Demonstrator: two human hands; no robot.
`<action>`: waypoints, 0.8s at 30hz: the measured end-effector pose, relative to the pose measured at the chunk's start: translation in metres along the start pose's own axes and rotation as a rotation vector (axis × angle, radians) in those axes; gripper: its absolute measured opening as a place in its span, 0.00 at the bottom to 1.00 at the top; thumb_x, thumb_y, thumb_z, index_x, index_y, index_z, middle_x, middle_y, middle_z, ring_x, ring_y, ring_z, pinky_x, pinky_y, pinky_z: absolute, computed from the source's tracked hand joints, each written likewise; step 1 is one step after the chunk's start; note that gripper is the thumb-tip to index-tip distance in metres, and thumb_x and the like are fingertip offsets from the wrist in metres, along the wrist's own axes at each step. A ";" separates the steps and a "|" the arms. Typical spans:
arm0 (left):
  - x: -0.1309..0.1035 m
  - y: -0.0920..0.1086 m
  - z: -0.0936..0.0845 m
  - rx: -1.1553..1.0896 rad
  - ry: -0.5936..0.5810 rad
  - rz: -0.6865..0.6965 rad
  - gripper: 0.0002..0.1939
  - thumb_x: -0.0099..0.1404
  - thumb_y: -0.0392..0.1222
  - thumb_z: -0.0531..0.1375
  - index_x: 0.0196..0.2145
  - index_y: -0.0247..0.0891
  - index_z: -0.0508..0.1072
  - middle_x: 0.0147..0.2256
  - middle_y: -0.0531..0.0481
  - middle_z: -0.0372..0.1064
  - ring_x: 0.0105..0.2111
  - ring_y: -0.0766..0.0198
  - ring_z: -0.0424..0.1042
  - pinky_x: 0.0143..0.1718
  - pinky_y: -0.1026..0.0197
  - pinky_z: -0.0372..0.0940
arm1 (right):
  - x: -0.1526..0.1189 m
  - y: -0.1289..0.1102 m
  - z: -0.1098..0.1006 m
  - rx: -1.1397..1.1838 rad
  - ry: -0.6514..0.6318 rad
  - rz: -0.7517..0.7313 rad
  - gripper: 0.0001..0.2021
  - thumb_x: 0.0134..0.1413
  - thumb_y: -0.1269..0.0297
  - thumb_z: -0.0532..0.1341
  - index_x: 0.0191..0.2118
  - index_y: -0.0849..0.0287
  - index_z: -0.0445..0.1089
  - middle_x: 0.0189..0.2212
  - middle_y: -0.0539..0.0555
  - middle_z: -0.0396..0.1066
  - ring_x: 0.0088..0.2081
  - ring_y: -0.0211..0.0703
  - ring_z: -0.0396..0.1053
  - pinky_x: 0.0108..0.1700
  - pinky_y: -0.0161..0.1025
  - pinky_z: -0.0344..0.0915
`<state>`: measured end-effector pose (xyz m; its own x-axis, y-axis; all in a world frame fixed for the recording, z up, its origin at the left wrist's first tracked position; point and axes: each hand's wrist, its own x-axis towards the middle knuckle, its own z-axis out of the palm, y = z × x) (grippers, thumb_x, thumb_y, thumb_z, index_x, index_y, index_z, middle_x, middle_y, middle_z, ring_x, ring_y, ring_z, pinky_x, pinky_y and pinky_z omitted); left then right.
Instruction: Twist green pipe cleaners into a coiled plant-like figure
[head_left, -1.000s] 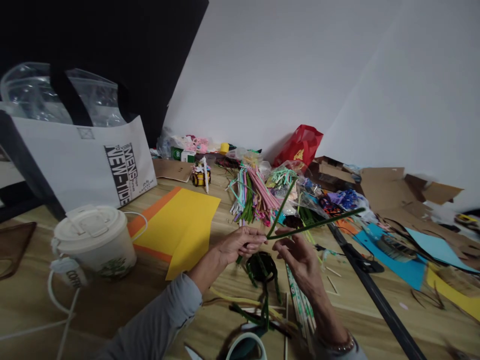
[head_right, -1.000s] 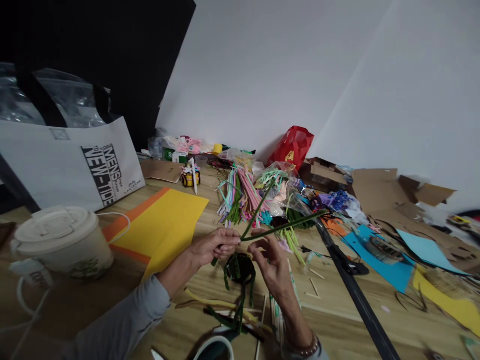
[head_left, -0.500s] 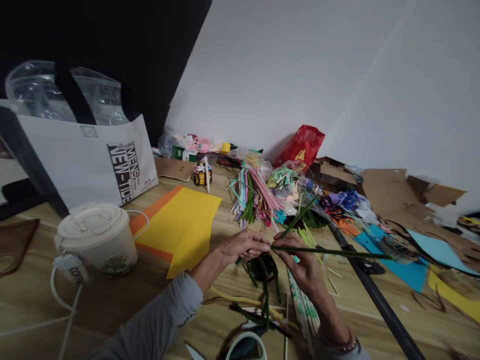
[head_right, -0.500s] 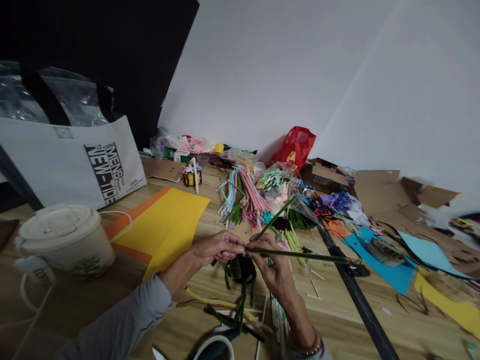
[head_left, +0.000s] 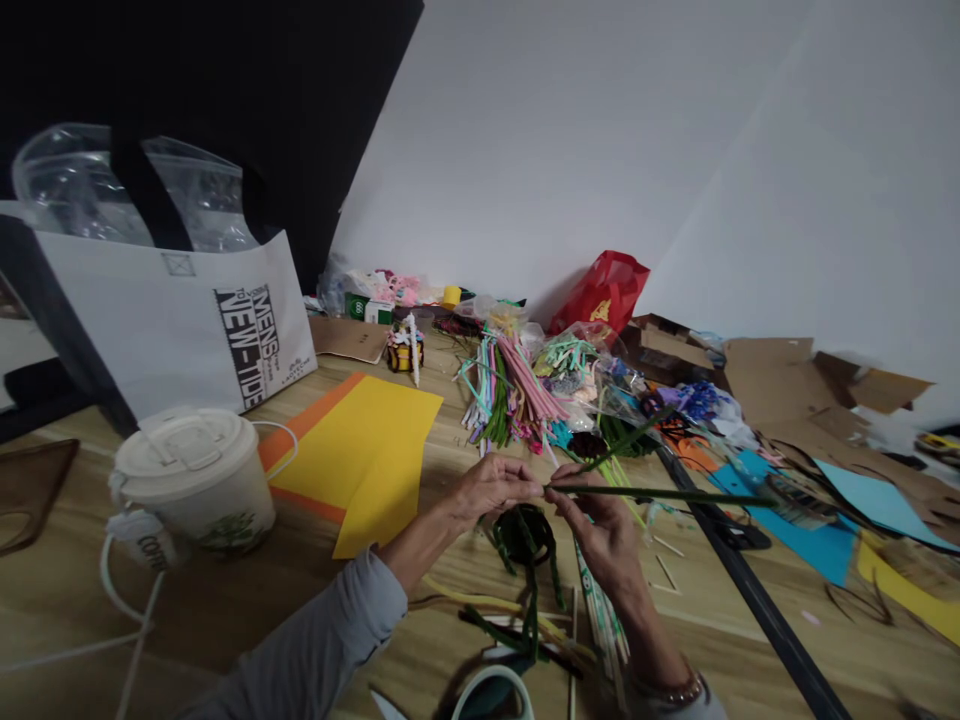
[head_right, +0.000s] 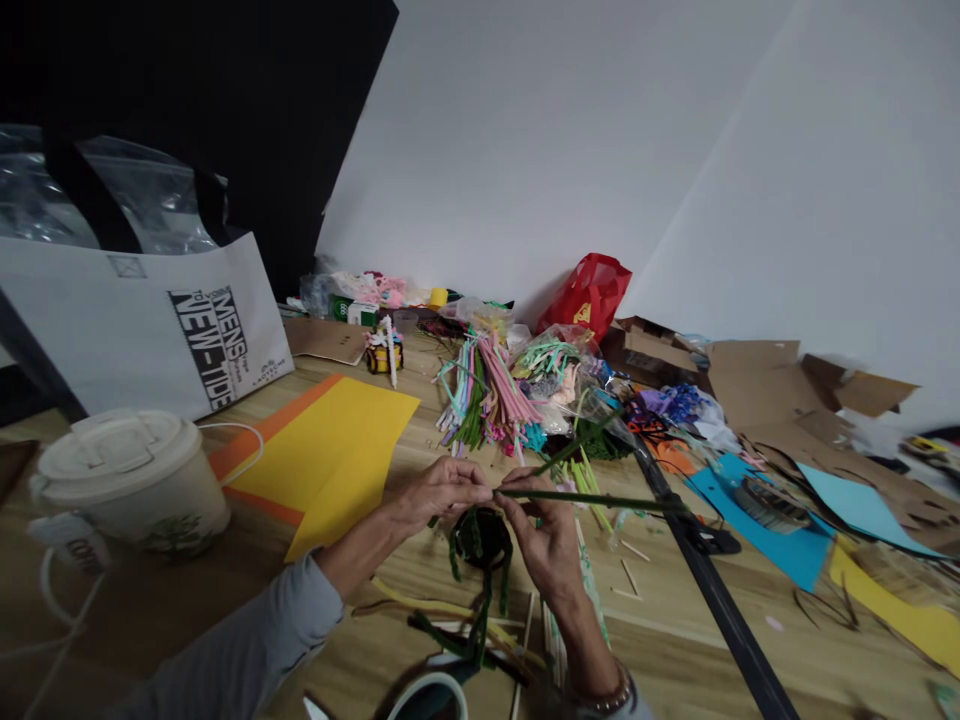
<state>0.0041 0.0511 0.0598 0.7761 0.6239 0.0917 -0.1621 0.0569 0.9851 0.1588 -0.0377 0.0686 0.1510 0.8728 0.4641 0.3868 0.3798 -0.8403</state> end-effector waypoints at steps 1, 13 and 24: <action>0.000 0.001 0.003 0.083 0.044 0.075 0.13 0.54 0.47 0.62 0.26 0.33 0.71 0.18 0.56 0.59 0.18 0.73 0.55 0.20 0.68 0.48 | 0.000 0.000 0.003 0.046 0.041 0.036 0.06 0.50 0.61 0.64 0.33 0.56 0.74 0.34 0.54 0.70 0.35 0.44 0.68 0.29 0.36 0.65; -0.013 -0.006 0.018 1.295 0.171 0.452 0.09 0.63 0.31 0.52 0.35 0.36 0.71 0.34 0.48 0.71 0.33 0.63 0.69 0.34 0.63 0.61 | 0.003 0.015 0.004 0.072 0.079 0.325 0.16 0.41 0.49 0.66 0.25 0.59 0.72 0.21 0.53 0.71 0.27 0.46 0.67 0.27 0.38 0.65; 0.004 -0.004 0.009 0.266 0.259 0.086 0.06 0.55 0.39 0.60 0.25 0.33 0.70 0.20 0.54 0.65 0.22 0.69 0.62 0.26 0.67 0.56 | -0.002 0.011 0.011 -0.010 0.085 0.168 0.20 0.51 0.53 0.61 0.48 0.57 0.66 0.33 0.54 0.72 0.31 0.44 0.71 0.30 0.38 0.68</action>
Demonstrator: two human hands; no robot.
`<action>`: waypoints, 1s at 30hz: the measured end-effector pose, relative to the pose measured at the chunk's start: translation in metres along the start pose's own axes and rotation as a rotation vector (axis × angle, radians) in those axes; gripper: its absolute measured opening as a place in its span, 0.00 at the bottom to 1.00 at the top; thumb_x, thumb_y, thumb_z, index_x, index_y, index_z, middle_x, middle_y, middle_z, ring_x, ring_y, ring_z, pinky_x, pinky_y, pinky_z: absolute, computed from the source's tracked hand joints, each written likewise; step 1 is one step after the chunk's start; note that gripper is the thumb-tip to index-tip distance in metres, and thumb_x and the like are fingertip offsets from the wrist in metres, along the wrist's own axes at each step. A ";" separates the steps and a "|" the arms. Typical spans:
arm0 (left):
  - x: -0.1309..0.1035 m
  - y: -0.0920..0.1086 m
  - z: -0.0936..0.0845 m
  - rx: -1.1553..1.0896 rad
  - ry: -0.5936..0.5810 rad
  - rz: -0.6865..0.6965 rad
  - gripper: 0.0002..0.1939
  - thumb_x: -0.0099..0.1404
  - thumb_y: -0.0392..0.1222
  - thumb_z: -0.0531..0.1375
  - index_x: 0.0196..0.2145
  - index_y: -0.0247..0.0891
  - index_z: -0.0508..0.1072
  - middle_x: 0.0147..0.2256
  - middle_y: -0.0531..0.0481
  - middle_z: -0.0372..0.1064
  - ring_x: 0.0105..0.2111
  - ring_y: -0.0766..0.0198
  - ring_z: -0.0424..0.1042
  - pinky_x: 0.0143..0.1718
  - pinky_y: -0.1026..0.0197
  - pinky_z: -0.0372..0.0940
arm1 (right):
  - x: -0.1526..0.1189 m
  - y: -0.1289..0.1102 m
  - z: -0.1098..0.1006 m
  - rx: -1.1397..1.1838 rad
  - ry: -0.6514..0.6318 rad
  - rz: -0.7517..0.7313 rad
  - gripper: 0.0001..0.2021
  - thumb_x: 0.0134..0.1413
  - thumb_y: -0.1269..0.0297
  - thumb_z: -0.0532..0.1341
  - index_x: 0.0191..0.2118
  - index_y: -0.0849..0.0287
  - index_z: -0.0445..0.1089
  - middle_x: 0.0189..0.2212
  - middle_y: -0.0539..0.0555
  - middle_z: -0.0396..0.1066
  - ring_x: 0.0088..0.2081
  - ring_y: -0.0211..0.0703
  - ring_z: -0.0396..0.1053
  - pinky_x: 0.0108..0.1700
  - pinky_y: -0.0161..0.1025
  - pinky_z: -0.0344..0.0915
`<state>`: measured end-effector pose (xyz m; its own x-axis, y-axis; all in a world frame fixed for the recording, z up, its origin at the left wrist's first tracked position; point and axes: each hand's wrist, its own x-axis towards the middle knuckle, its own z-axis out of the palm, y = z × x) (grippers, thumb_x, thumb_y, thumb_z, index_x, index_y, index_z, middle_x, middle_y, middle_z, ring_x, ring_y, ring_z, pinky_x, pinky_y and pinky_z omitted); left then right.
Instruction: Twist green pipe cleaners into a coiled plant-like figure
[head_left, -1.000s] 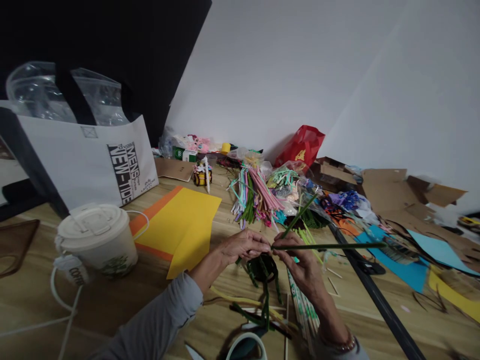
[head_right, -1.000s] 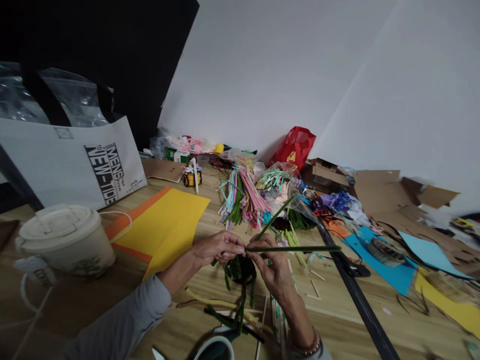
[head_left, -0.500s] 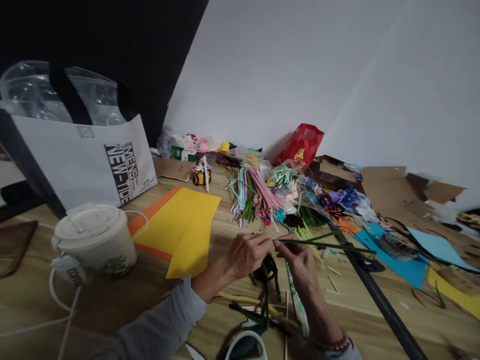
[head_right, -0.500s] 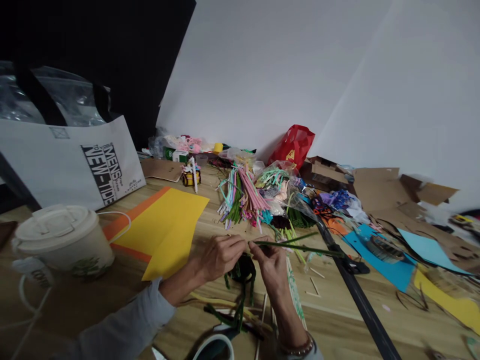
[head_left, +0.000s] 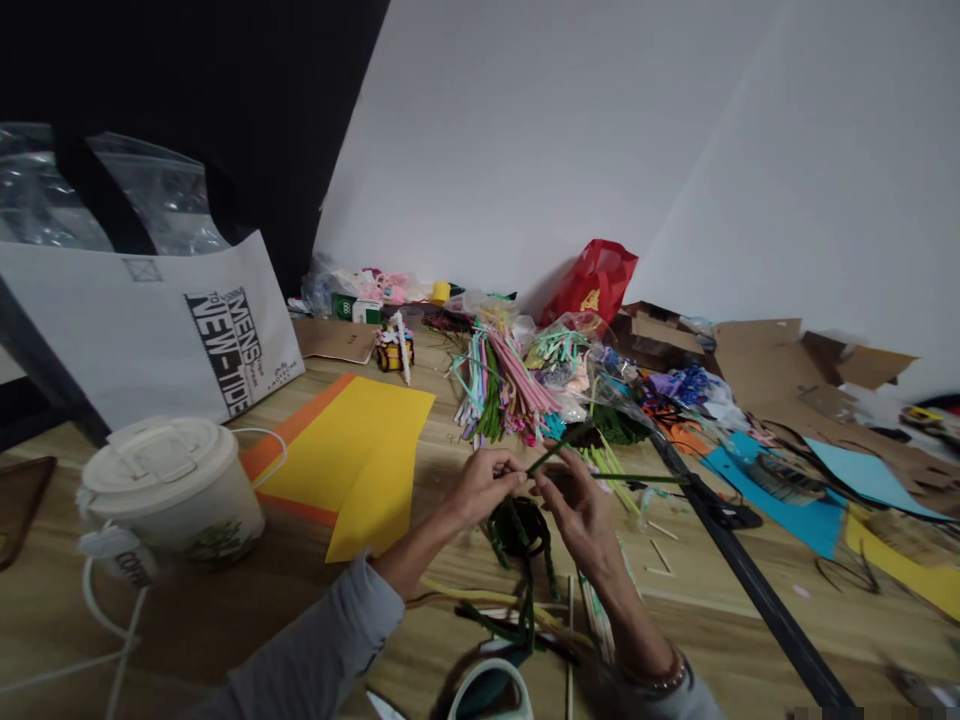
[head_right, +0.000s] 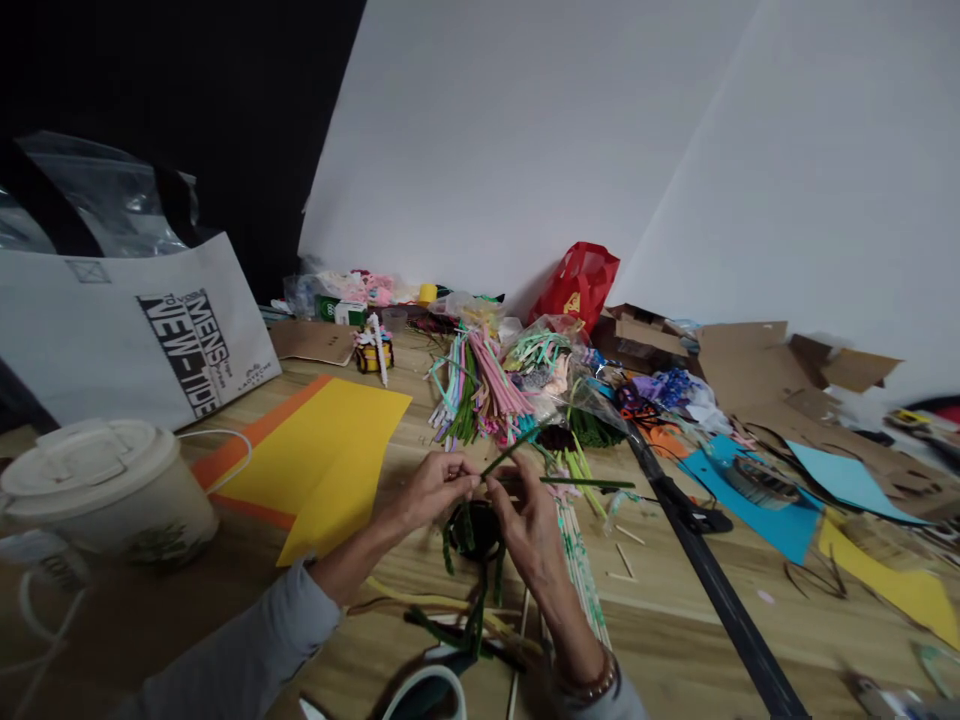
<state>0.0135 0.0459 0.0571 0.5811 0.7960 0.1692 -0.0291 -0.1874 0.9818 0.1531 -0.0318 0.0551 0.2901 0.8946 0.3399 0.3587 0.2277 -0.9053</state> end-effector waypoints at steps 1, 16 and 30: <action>0.001 -0.001 -0.003 -0.102 -0.003 -0.060 0.08 0.54 0.41 0.61 0.25 0.33 0.69 0.20 0.55 0.63 0.20 0.71 0.59 0.23 0.69 0.53 | -0.002 -0.003 0.001 0.002 0.056 -0.049 0.20 0.52 0.55 0.62 0.49 0.55 0.64 0.35 0.53 0.72 0.31 0.42 0.71 0.31 0.38 0.68; 0.000 0.002 -0.023 -0.471 -0.510 -0.303 0.13 0.51 0.44 0.65 0.29 0.31 0.71 0.19 0.58 0.58 0.16 0.78 0.48 0.16 0.69 0.38 | 0.004 -0.007 -0.016 0.090 -0.298 -0.146 0.07 0.53 0.61 0.63 0.37 0.53 0.75 0.42 0.55 0.70 0.46 0.49 0.67 0.39 0.39 0.70; -0.005 0.011 -0.004 0.031 -0.132 0.075 0.11 0.58 0.44 0.59 0.25 0.33 0.69 0.20 0.53 0.63 0.22 0.69 0.61 0.26 0.66 0.54 | 0.004 -0.007 -0.007 0.066 -0.034 0.006 0.11 0.47 0.54 0.65 0.26 0.57 0.71 0.24 0.51 0.71 0.27 0.42 0.68 0.30 0.36 0.65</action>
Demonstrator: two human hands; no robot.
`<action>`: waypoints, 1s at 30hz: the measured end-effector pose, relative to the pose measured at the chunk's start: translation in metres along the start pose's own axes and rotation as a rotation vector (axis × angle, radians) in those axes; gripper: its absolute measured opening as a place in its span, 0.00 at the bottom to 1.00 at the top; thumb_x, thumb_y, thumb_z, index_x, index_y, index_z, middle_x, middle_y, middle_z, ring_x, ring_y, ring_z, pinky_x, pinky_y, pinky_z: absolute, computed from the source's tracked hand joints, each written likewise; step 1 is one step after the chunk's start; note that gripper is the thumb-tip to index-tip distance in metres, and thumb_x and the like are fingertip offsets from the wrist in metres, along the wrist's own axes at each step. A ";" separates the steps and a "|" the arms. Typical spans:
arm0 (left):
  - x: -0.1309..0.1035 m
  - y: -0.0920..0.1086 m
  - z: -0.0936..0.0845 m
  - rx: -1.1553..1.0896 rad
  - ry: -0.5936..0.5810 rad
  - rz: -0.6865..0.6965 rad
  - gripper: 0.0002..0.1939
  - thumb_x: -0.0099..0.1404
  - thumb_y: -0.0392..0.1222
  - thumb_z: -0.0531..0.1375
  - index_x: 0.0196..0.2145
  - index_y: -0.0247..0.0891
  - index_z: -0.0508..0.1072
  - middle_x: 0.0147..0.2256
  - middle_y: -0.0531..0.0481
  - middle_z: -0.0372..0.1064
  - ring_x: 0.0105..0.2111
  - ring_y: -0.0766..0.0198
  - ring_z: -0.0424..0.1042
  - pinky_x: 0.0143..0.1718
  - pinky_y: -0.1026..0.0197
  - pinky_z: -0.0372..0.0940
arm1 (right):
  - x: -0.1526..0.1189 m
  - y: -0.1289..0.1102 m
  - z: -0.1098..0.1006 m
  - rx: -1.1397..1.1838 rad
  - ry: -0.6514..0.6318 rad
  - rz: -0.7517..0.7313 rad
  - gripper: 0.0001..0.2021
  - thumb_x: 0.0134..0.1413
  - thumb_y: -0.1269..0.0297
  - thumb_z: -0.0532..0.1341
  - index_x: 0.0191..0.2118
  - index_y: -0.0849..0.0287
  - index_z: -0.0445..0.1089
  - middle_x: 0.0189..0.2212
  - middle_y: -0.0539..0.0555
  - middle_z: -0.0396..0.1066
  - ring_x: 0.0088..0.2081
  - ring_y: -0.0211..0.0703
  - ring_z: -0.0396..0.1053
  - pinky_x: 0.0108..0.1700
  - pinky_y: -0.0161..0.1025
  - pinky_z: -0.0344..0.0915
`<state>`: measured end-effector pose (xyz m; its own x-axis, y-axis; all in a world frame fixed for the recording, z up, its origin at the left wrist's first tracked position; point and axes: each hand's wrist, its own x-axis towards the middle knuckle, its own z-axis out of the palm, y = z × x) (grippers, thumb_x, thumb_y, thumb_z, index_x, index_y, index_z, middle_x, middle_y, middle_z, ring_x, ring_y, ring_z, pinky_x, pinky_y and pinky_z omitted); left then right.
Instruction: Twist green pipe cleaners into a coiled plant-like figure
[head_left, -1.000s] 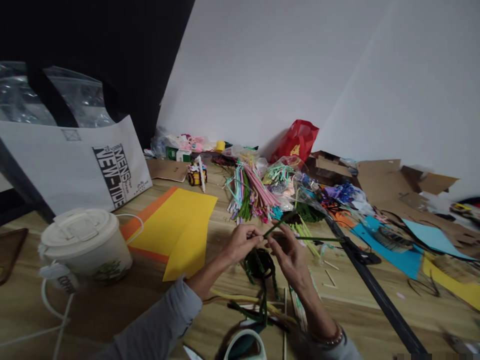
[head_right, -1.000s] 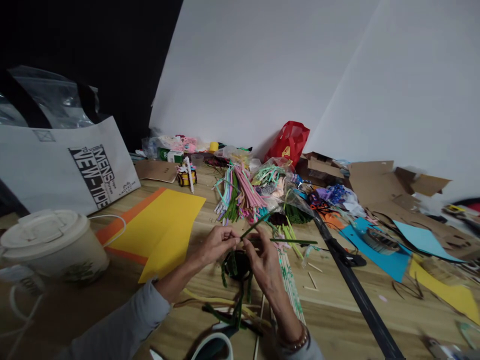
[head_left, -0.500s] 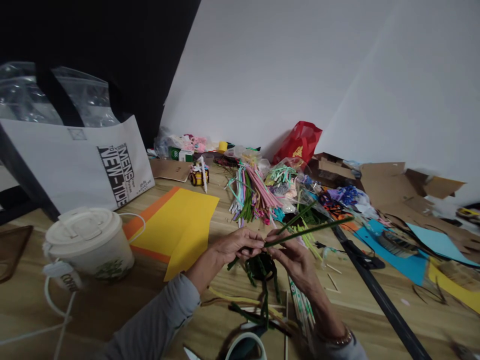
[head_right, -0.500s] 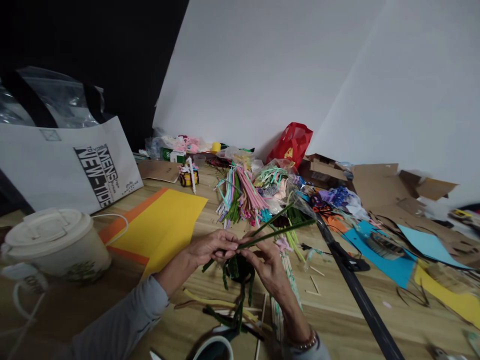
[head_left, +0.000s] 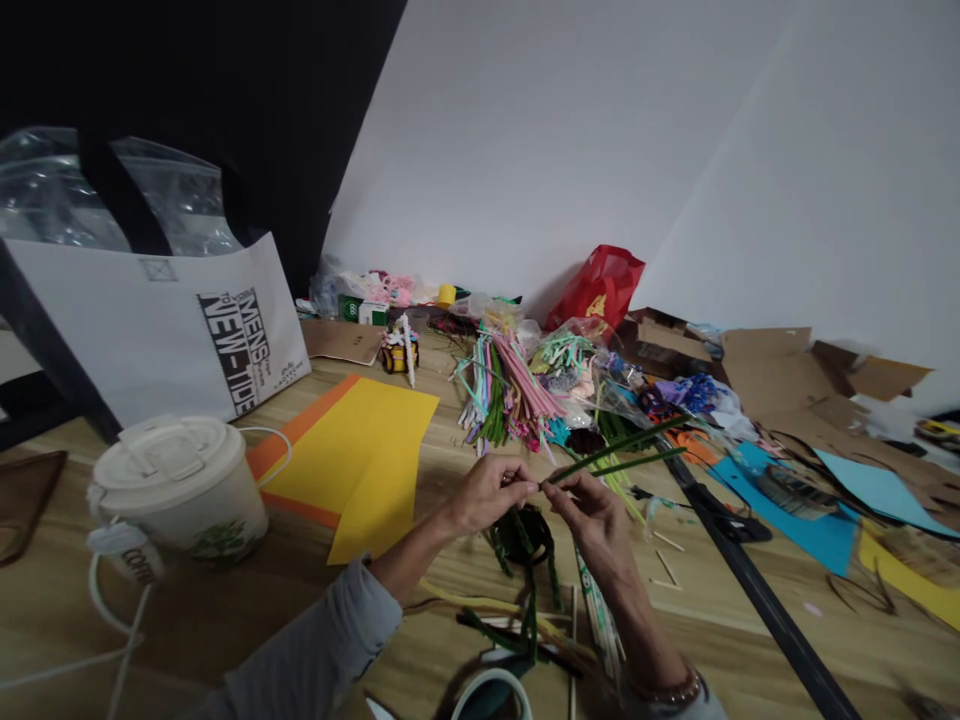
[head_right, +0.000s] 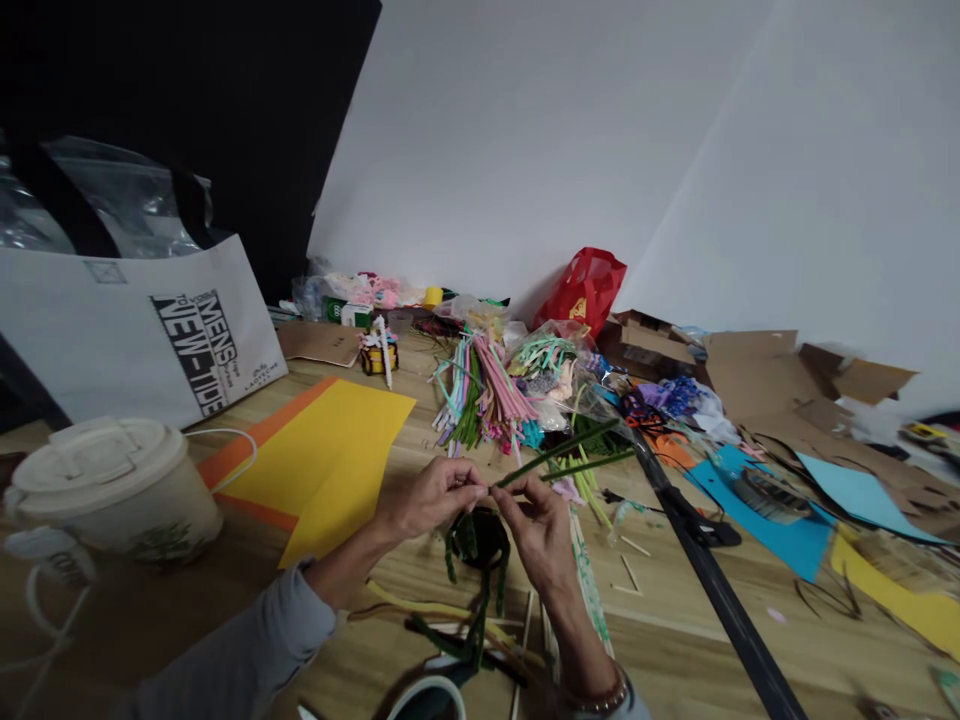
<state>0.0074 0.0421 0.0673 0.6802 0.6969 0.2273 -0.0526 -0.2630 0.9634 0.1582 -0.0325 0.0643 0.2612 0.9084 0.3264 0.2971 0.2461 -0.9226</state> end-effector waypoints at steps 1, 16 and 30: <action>-0.001 0.001 0.003 0.121 0.040 0.044 0.09 0.60 0.41 0.57 0.25 0.34 0.70 0.22 0.53 0.64 0.25 0.67 0.63 0.28 0.65 0.55 | 0.000 0.000 0.001 -0.003 0.023 0.021 0.12 0.46 0.54 0.65 0.25 0.58 0.71 0.23 0.50 0.70 0.26 0.41 0.67 0.29 0.36 0.65; -0.009 -0.007 0.010 0.718 0.107 0.293 0.10 0.65 0.35 0.50 0.32 0.36 0.71 0.32 0.46 0.69 0.34 0.61 0.67 0.37 0.61 0.58 | -0.003 0.000 0.010 0.209 0.055 0.195 0.12 0.45 0.55 0.66 0.26 0.58 0.67 0.21 0.47 0.65 0.24 0.37 0.63 0.25 0.33 0.63; 0.001 -0.005 -0.011 -0.630 -0.232 -0.316 0.14 0.52 0.47 0.65 0.26 0.33 0.68 0.17 0.58 0.55 0.15 0.76 0.49 0.16 0.68 0.40 | 0.002 -0.004 -0.006 0.191 -0.057 0.026 0.13 0.47 0.56 0.66 0.38 0.56 0.71 0.28 0.51 0.68 0.30 0.41 0.67 0.27 0.35 0.68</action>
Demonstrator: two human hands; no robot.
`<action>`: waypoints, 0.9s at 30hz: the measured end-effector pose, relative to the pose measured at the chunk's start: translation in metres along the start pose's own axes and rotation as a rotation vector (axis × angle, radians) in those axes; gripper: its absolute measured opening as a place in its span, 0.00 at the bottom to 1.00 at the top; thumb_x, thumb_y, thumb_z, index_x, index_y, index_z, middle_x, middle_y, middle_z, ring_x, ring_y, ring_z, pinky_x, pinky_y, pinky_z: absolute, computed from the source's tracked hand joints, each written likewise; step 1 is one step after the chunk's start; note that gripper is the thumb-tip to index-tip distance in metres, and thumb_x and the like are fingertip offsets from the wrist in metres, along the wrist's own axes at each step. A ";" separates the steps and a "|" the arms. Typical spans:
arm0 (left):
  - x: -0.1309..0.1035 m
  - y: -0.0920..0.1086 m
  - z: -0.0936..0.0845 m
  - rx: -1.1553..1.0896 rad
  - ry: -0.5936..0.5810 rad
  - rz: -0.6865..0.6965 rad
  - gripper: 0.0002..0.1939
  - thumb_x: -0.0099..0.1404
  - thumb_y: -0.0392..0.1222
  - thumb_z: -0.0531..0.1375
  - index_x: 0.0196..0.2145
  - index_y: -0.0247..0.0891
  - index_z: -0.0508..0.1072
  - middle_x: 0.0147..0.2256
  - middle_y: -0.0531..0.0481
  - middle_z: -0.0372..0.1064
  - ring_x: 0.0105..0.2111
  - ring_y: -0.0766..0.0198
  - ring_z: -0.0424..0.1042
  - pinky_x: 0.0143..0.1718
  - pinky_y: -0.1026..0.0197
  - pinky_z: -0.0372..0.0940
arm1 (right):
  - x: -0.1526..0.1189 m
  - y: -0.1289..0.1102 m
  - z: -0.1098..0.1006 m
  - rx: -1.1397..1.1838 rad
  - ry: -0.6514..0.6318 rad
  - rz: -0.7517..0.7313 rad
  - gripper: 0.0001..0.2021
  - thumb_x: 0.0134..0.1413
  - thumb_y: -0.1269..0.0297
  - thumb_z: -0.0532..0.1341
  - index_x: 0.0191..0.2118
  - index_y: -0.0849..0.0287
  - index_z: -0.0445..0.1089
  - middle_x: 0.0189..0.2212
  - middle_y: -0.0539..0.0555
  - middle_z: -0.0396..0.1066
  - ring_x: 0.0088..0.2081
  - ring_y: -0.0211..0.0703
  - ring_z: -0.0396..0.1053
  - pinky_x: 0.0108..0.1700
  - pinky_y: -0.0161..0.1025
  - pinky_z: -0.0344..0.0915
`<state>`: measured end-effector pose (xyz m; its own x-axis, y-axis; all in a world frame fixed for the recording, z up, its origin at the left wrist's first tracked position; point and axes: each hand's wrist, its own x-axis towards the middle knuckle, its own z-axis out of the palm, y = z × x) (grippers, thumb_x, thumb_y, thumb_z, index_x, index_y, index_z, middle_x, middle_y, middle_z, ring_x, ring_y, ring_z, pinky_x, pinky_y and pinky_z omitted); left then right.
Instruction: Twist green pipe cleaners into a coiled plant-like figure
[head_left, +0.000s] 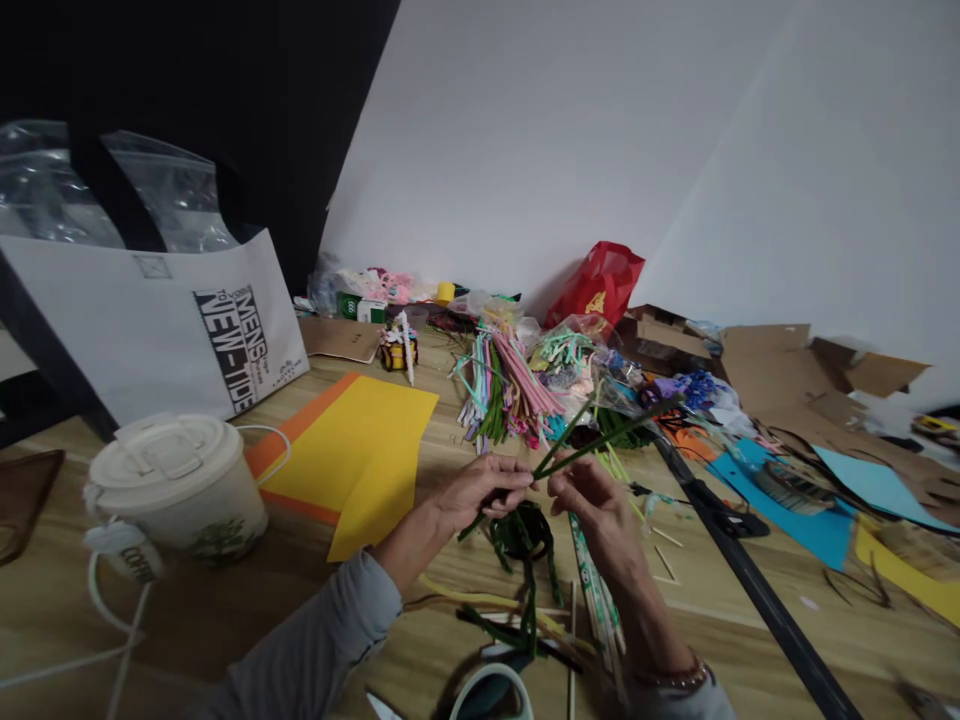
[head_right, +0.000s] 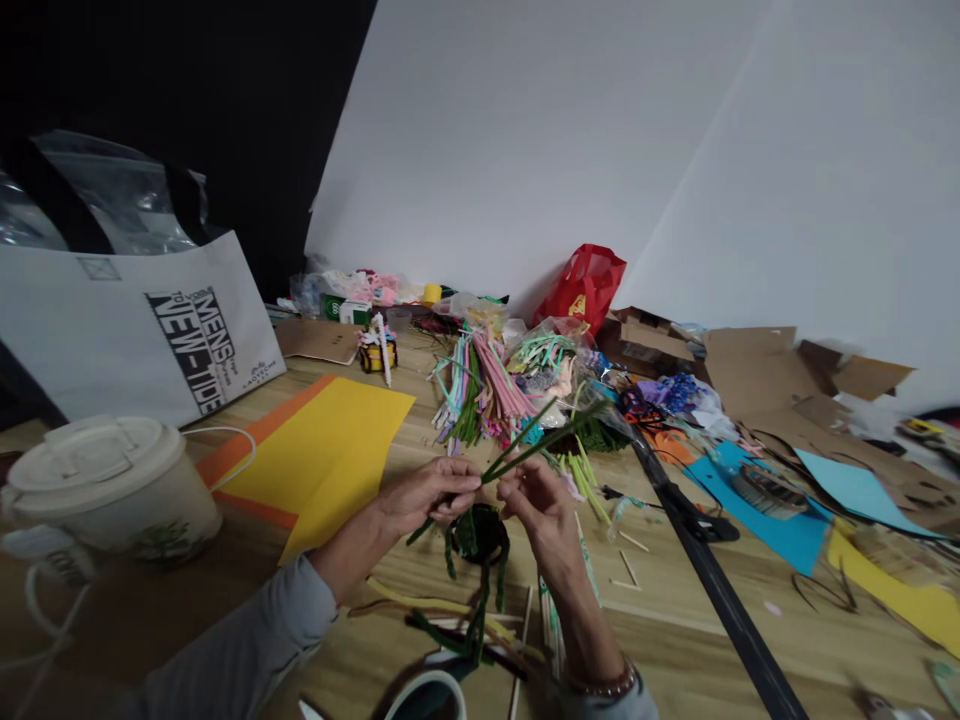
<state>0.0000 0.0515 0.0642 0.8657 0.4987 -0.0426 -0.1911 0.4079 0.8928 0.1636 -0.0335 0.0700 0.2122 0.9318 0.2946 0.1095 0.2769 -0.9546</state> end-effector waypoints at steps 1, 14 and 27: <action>0.000 -0.001 0.001 0.011 -0.010 -0.012 0.14 0.52 0.46 0.65 0.26 0.32 0.68 0.18 0.57 0.58 0.16 0.76 0.52 0.16 0.68 0.42 | 0.000 0.000 -0.001 -0.006 -0.035 -0.004 0.13 0.47 0.57 0.66 0.38 0.56 0.72 0.28 0.51 0.68 0.29 0.41 0.67 0.27 0.35 0.68; -0.005 0.003 0.002 0.127 -0.124 -0.101 0.17 0.52 0.49 0.65 0.31 0.30 0.73 0.20 0.55 0.62 0.15 0.78 0.51 0.15 0.70 0.40 | -0.003 -0.012 -0.011 -0.227 -0.211 -0.209 0.08 0.51 0.59 0.65 0.37 0.51 0.78 0.38 0.56 0.75 0.46 0.52 0.69 0.44 0.46 0.68; -0.005 0.001 -0.003 0.248 -0.144 -0.008 0.16 0.55 0.49 0.63 0.32 0.30 0.73 0.22 0.51 0.67 0.16 0.76 0.55 0.15 0.69 0.43 | -0.002 -0.012 -0.017 -0.488 -0.215 -0.299 0.06 0.54 0.60 0.62 0.33 0.52 0.77 0.32 0.54 0.75 0.36 0.48 0.71 0.38 0.41 0.67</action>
<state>-0.0055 0.0516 0.0642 0.9270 0.3751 -0.0013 -0.0808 0.2033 0.9758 0.1786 -0.0427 0.0813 -0.0917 0.8707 0.4832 0.5775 0.4418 -0.6865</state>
